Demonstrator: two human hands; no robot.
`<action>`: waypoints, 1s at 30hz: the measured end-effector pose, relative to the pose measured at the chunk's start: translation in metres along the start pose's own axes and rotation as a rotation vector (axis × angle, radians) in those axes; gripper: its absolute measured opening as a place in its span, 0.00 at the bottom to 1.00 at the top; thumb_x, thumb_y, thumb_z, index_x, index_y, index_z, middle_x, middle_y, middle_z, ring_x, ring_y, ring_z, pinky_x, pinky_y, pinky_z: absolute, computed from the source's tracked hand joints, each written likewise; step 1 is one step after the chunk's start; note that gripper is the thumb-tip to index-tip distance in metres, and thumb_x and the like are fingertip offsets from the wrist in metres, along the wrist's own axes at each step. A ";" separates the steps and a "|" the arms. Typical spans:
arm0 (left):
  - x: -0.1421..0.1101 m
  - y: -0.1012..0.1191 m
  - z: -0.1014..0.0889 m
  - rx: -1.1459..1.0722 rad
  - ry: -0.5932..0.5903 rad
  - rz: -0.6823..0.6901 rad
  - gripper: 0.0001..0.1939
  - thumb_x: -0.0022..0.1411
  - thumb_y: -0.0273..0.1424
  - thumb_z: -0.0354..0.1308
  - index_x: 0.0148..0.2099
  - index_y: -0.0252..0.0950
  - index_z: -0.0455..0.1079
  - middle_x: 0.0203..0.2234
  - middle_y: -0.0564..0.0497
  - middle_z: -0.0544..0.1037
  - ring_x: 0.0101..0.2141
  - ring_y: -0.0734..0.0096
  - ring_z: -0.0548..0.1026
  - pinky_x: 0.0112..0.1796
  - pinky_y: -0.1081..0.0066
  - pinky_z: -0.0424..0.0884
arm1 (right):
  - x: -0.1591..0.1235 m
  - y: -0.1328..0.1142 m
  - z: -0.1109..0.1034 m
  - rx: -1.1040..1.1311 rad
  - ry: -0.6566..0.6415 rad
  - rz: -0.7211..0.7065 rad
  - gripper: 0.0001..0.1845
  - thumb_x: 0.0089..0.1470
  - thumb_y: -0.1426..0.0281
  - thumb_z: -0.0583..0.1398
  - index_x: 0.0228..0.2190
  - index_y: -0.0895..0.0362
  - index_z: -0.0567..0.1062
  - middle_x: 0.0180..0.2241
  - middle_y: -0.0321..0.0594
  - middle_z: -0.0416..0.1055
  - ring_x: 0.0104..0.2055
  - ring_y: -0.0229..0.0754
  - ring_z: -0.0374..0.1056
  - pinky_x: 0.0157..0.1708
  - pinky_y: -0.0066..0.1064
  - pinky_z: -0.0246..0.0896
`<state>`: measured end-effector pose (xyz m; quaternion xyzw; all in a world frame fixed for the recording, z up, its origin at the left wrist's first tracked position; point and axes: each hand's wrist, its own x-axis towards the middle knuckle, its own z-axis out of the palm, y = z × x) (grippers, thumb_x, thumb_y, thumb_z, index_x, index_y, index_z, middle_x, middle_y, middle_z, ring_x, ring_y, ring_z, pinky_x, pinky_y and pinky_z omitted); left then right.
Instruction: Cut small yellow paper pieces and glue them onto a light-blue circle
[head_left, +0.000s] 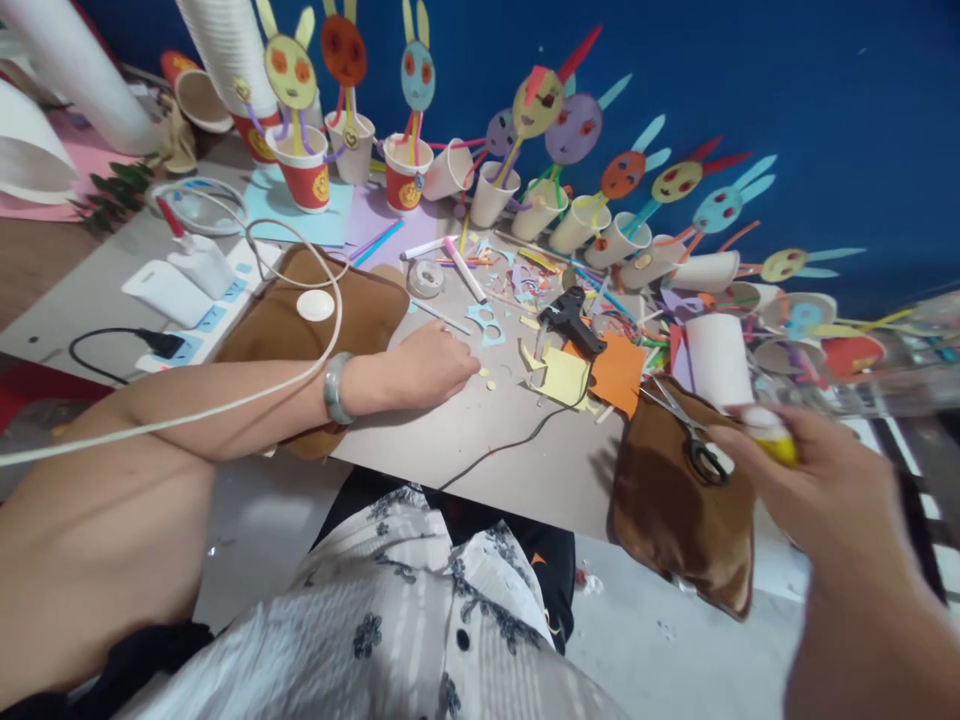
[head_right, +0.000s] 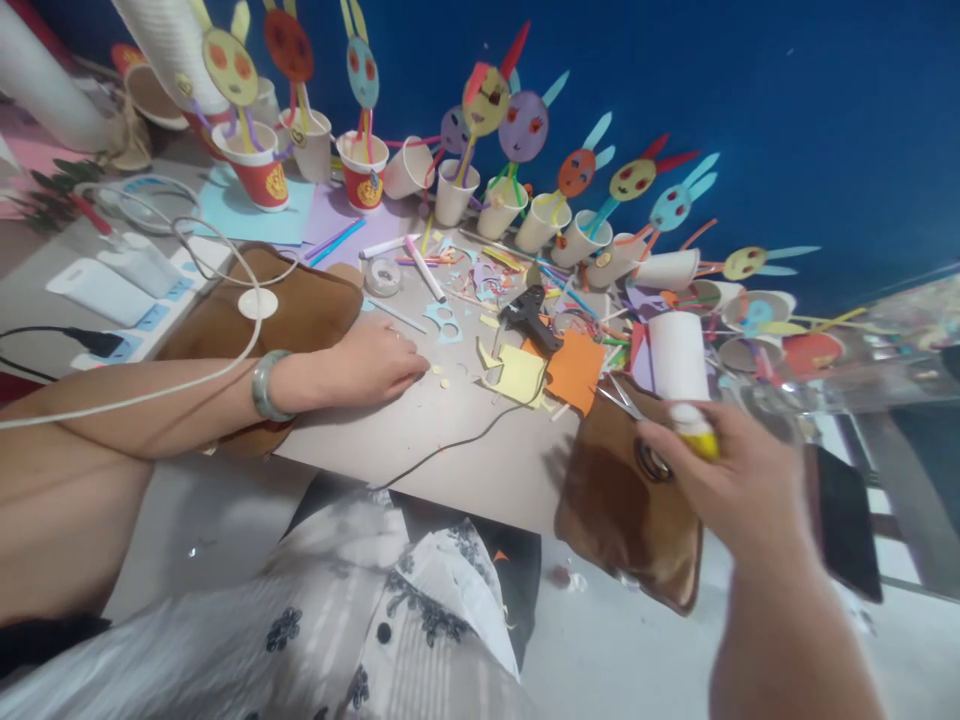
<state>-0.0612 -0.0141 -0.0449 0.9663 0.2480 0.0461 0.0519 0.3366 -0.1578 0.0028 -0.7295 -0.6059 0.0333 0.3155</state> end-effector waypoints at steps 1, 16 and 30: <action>-0.001 0.003 0.000 0.001 -0.023 0.006 0.12 0.66 0.28 0.50 0.37 0.34 0.75 0.29 0.45 0.79 0.32 0.62 0.77 0.35 0.63 0.60 | 0.014 -0.029 0.026 -0.018 -0.101 -0.059 0.17 0.39 0.58 0.74 0.32 0.49 0.78 0.25 0.41 0.73 0.24 0.43 0.63 0.23 0.37 0.51; -0.007 0.027 0.010 -0.050 -0.171 0.006 0.25 0.65 0.19 0.46 0.64 0.19 0.59 0.25 0.42 0.79 0.28 0.59 0.79 0.28 0.65 0.64 | 0.051 -0.131 0.155 0.310 -0.533 -0.350 0.11 0.56 0.59 0.63 0.35 0.53 0.76 0.30 0.38 0.77 0.29 0.41 0.71 0.29 0.31 0.65; -0.005 0.028 0.001 -0.040 -0.296 0.009 0.32 0.64 0.18 0.42 0.69 0.16 0.49 0.27 0.40 0.80 0.30 0.57 0.80 0.27 0.64 0.63 | 0.053 -0.120 0.167 0.297 -0.616 -0.454 0.07 0.54 0.64 0.64 0.33 0.54 0.80 0.30 0.39 0.79 0.29 0.41 0.72 0.30 0.32 0.65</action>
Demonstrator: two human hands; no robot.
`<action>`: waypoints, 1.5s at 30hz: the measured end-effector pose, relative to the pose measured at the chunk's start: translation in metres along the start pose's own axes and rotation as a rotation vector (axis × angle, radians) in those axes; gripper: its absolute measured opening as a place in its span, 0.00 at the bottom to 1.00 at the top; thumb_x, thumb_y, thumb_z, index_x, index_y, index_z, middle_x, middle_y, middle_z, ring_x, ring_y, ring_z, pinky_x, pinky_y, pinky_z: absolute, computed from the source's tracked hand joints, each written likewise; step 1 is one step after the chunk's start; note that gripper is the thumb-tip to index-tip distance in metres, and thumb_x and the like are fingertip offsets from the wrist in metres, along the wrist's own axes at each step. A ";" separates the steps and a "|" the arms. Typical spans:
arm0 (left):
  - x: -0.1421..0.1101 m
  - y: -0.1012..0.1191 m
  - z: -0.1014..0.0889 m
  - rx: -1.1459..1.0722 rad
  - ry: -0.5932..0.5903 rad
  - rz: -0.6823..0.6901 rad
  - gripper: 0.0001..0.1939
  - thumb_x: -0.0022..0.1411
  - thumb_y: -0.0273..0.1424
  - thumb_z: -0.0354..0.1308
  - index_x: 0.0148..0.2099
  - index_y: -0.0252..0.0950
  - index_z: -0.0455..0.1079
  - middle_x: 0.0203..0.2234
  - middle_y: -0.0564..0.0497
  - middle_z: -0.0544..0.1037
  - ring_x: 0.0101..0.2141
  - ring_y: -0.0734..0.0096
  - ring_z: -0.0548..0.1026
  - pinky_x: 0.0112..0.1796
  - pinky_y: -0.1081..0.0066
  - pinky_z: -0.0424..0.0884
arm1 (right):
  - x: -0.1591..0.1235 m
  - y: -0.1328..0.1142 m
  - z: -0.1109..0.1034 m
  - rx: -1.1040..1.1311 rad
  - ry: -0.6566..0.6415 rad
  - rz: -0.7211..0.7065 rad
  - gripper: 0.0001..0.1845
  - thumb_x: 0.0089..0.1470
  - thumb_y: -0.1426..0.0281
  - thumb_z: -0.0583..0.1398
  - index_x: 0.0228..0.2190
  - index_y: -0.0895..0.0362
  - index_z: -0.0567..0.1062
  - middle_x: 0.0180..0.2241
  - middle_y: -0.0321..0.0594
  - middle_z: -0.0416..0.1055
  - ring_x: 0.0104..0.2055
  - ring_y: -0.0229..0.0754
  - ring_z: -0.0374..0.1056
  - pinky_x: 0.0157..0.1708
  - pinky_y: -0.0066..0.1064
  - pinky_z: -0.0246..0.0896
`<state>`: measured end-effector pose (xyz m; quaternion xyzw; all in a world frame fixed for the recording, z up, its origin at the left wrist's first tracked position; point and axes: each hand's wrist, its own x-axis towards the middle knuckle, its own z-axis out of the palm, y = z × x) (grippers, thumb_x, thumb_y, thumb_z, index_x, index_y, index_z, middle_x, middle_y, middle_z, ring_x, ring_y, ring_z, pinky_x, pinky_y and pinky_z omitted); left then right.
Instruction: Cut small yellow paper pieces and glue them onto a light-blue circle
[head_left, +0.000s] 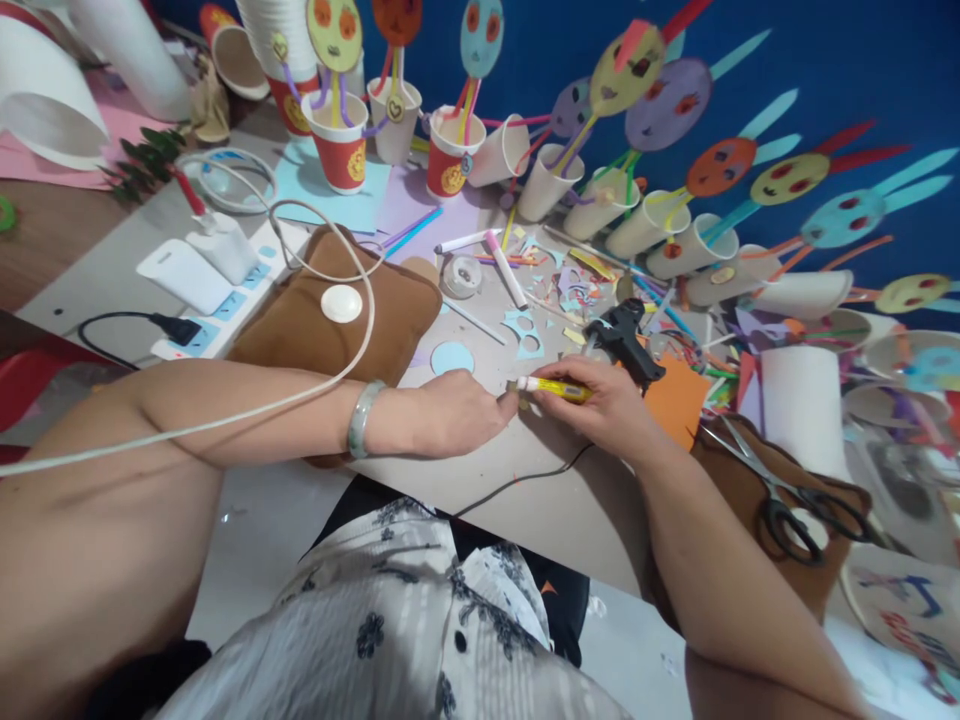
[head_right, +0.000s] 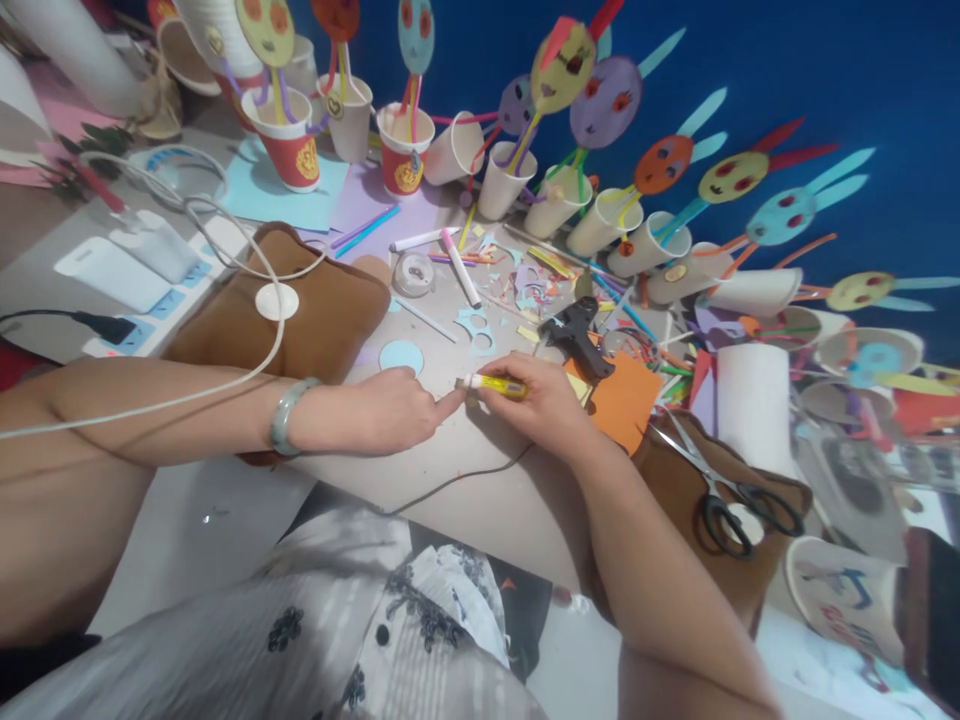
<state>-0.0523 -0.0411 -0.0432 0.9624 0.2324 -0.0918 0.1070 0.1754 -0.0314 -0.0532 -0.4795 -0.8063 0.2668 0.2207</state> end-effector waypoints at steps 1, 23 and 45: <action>0.000 0.000 0.000 0.005 -0.007 0.005 0.32 0.64 0.17 0.42 0.69 0.15 0.48 0.26 0.40 0.80 0.30 0.57 0.80 0.27 0.64 0.63 | 0.000 0.000 0.000 -0.006 -0.007 -0.013 0.07 0.54 0.64 0.64 0.34 0.54 0.80 0.31 0.40 0.79 0.30 0.41 0.73 0.31 0.32 0.66; 0.001 -0.001 -0.002 0.082 -0.037 0.077 0.30 0.63 0.17 0.41 0.67 0.11 0.50 0.29 0.36 0.80 0.30 0.55 0.80 0.28 0.62 0.66 | -0.003 -0.009 0.002 -0.486 -0.020 -0.291 0.09 0.62 0.69 0.58 0.39 0.55 0.79 0.38 0.45 0.77 0.34 0.43 0.73 0.30 0.31 0.64; 0.002 -0.001 -0.005 0.024 -0.083 0.042 0.32 0.63 0.17 0.41 0.69 0.12 0.45 0.29 0.37 0.80 0.32 0.58 0.80 0.27 0.64 0.63 | -0.006 -0.003 0.000 -0.366 0.058 -0.311 0.06 0.60 0.70 0.61 0.38 0.53 0.79 0.38 0.44 0.77 0.37 0.43 0.75 0.34 0.32 0.69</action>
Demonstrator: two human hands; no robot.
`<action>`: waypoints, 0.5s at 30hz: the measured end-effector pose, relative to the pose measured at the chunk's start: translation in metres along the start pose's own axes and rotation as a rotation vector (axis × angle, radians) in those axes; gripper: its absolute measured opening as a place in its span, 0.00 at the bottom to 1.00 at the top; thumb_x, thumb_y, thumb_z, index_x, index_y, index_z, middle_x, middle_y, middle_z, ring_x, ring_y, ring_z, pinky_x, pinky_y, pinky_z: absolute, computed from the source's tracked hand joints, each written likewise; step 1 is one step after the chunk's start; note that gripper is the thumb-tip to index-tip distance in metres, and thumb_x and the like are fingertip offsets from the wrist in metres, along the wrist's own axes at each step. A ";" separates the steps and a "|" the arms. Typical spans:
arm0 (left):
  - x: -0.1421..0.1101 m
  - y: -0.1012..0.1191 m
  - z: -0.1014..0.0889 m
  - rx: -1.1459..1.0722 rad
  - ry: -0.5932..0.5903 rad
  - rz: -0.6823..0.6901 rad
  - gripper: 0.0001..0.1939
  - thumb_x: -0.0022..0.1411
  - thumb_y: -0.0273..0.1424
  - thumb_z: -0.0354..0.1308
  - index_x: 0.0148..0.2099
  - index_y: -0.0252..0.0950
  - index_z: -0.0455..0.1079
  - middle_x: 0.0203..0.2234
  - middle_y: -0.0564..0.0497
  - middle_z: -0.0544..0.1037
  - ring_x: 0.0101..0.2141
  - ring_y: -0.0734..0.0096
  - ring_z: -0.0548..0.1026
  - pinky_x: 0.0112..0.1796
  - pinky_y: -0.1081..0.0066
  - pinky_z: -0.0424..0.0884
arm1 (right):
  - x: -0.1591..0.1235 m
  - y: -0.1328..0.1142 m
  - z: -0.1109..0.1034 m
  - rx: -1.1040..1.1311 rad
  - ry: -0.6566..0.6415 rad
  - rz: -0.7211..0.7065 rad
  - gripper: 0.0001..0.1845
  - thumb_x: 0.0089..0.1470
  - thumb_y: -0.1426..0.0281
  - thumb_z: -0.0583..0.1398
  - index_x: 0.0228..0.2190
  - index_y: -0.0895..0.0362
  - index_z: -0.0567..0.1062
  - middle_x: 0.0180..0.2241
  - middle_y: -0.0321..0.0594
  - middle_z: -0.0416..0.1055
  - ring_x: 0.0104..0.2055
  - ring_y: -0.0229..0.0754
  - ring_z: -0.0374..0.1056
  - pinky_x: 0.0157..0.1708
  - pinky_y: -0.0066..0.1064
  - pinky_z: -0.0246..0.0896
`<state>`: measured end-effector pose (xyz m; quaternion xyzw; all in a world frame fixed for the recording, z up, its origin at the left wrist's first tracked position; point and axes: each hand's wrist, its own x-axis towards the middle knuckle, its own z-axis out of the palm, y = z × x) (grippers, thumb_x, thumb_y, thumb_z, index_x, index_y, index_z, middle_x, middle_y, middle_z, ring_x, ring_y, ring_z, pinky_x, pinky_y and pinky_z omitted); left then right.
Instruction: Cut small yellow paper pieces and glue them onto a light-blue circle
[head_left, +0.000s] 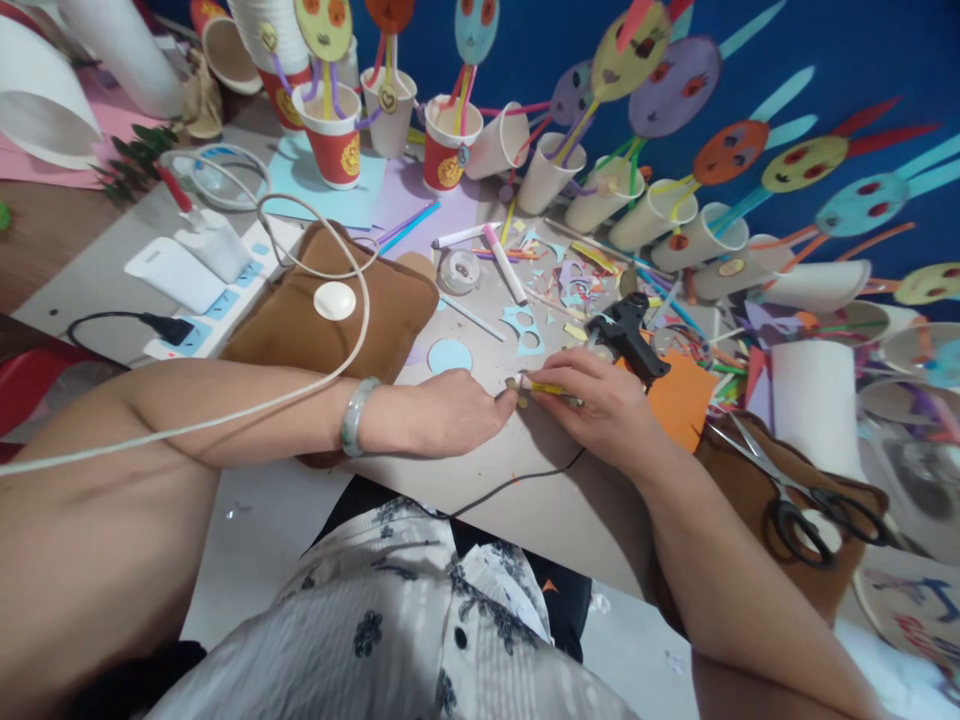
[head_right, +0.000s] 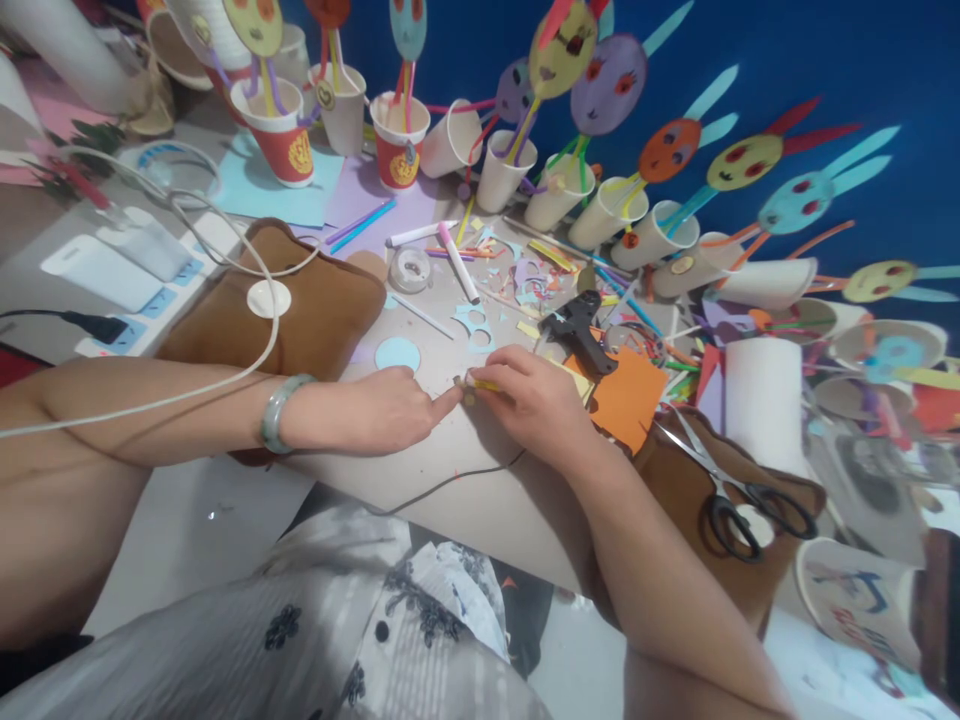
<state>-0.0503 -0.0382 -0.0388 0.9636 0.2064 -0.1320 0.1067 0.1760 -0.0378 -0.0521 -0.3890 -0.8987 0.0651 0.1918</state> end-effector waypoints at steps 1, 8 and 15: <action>0.000 0.000 0.000 0.001 0.000 0.000 0.32 0.63 0.17 0.41 0.68 0.12 0.46 0.29 0.37 0.80 0.32 0.58 0.80 0.28 0.64 0.63 | 0.000 0.000 0.001 -0.013 -0.016 -0.009 0.06 0.60 0.70 0.61 0.38 0.53 0.79 0.38 0.44 0.77 0.36 0.43 0.75 0.33 0.32 0.68; -0.001 0.001 -0.001 -0.019 0.020 0.001 0.29 0.63 0.17 0.41 0.66 0.13 0.51 0.31 0.37 0.80 0.34 0.56 0.81 0.27 0.63 0.63 | 0.000 -0.006 0.012 -0.173 -0.029 -0.036 0.09 0.63 0.70 0.57 0.38 0.55 0.78 0.38 0.47 0.77 0.35 0.44 0.74 0.31 0.33 0.66; 0.000 -0.001 0.002 -0.025 0.010 -0.002 0.32 0.63 0.18 0.43 0.68 0.13 0.47 0.28 0.39 0.80 0.32 0.57 0.80 0.26 0.65 0.62 | -0.002 -0.002 0.008 -0.065 0.077 -0.007 0.06 0.61 0.70 0.60 0.39 0.54 0.78 0.38 0.45 0.76 0.37 0.43 0.74 0.34 0.32 0.69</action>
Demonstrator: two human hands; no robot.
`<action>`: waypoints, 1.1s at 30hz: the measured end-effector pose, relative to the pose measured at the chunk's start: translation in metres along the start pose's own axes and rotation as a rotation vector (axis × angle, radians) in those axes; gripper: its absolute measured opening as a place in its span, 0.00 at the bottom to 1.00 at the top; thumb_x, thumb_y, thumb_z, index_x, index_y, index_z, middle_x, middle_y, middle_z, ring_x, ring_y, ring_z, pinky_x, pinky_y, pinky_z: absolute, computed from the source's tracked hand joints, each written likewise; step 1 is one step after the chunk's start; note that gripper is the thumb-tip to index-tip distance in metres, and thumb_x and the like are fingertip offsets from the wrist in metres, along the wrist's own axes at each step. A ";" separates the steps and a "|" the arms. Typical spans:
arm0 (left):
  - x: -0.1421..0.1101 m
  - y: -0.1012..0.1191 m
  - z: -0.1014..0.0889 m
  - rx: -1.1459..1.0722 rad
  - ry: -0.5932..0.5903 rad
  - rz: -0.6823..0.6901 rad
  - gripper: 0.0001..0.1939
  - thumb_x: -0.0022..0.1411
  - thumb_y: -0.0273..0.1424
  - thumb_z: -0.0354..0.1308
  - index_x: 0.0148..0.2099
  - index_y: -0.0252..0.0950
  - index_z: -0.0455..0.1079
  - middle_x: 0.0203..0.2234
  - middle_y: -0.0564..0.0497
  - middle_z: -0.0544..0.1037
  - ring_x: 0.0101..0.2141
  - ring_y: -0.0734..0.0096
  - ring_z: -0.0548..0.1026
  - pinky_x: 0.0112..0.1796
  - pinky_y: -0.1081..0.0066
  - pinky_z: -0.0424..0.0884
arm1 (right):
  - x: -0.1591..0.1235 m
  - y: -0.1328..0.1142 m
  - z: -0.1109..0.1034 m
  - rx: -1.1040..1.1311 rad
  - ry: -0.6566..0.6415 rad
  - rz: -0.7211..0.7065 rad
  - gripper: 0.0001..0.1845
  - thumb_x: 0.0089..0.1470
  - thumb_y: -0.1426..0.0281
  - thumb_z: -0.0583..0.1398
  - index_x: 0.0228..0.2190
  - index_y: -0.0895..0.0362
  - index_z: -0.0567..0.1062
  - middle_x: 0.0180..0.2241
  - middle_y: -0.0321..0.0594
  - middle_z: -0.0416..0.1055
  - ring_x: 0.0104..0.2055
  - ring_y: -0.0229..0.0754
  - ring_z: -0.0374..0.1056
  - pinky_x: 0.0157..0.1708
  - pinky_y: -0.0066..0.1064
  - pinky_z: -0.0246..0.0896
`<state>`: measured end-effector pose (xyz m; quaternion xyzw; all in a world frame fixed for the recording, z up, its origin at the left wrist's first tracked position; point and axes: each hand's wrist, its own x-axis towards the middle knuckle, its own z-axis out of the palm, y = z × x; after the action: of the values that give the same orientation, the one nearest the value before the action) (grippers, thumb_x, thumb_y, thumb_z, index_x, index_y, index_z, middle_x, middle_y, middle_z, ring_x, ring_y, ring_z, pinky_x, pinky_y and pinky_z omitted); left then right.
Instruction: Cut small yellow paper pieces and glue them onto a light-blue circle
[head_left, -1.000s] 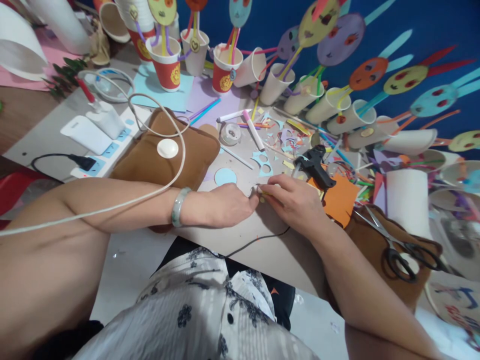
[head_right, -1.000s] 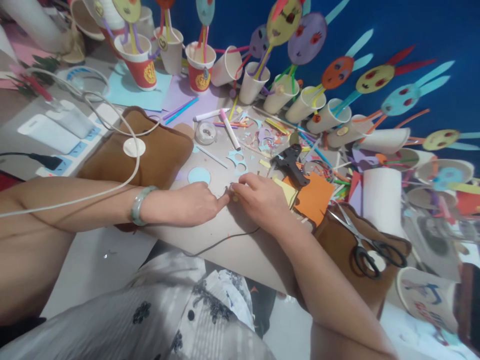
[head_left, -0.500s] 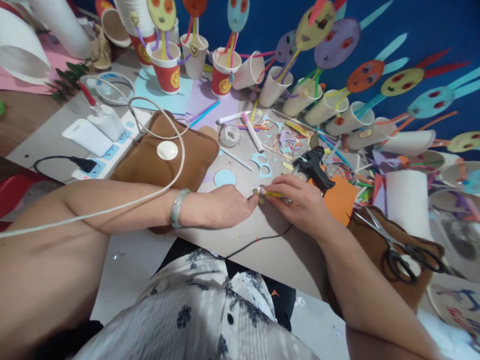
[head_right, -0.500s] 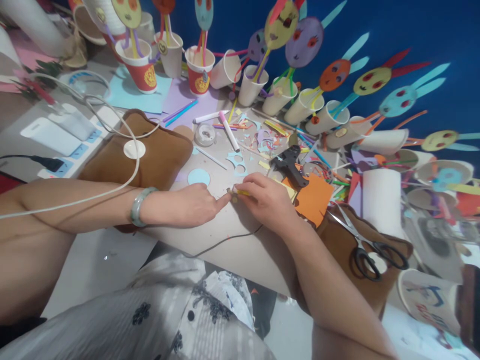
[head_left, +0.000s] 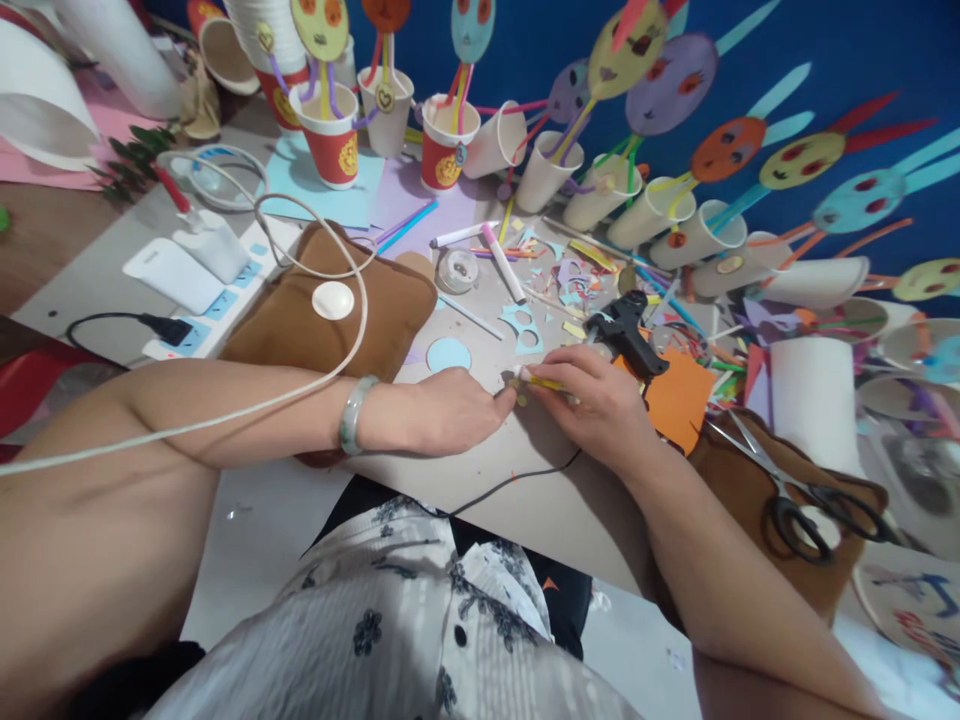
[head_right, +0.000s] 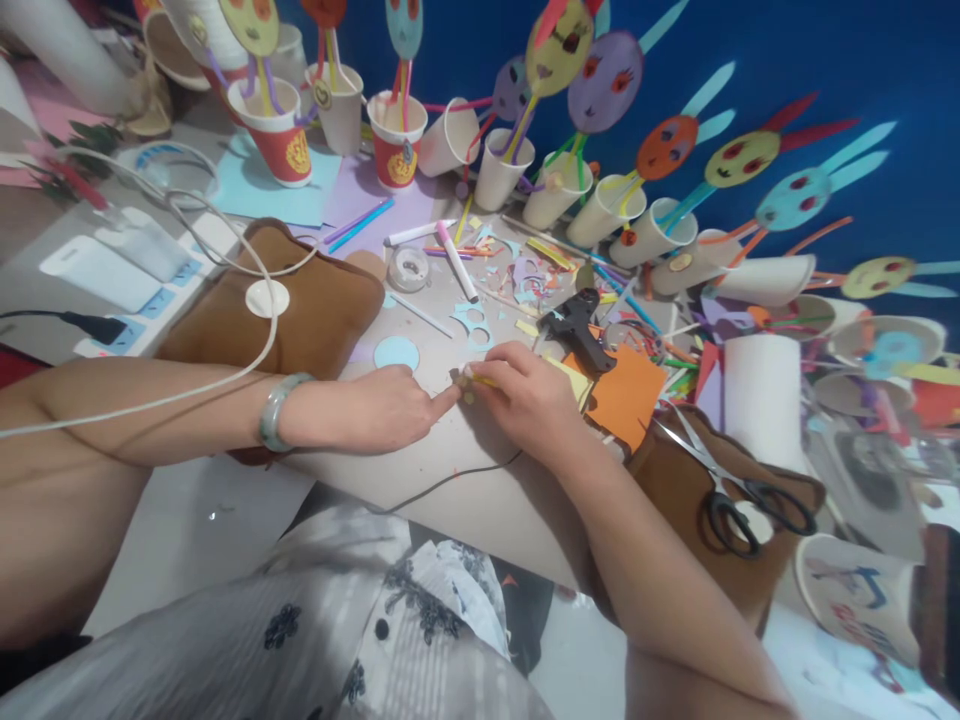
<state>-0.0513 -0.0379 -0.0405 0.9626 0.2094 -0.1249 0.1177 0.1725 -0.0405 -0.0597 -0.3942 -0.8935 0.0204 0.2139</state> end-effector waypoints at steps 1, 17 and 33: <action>0.000 0.000 0.001 0.000 0.001 0.000 0.33 0.62 0.18 0.43 0.69 0.13 0.46 0.28 0.39 0.80 0.32 0.56 0.80 0.26 0.64 0.62 | 0.000 0.000 -0.002 0.018 0.006 0.002 0.06 0.60 0.71 0.61 0.39 0.54 0.77 0.38 0.44 0.76 0.37 0.43 0.74 0.35 0.32 0.69; 0.000 0.001 -0.001 -0.007 0.006 -0.009 0.33 0.62 0.17 0.43 0.68 0.14 0.48 0.29 0.39 0.80 0.32 0.57 0.80 0.25 0.64 0.60 | 0.000 0.003 0.006 0.073 0.012 0.116 0.06 0.60 0.68 0.61 0.39 0.52 0.78 0.38 0.45 0.76 0.38 0.46 0.74 0.36 0.37 0.70; 0.000 0.001 0.001 -0.004 0.038 -0.059 0.30 0.66 0.21 0.44 0.69 0.17 0.50 0.29 0.41 0.80 0.29 0.60 0.78 0.26 0.66 0.60 | -0.002 0.002 0.004 0.166 -0.051 0.069 0.06 0.59 0.69 0.61 0.38 0.53 0.78 0.37 0.44 0.75 0.37 0.43 0.74 0.35 0.34 0.70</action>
<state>-0.0512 -0.0385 -0.0412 0.9580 0.2401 -0.1097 0.1120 0.1737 -0.0402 -0.0643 -0.4048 -0.8799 0.1119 0.2223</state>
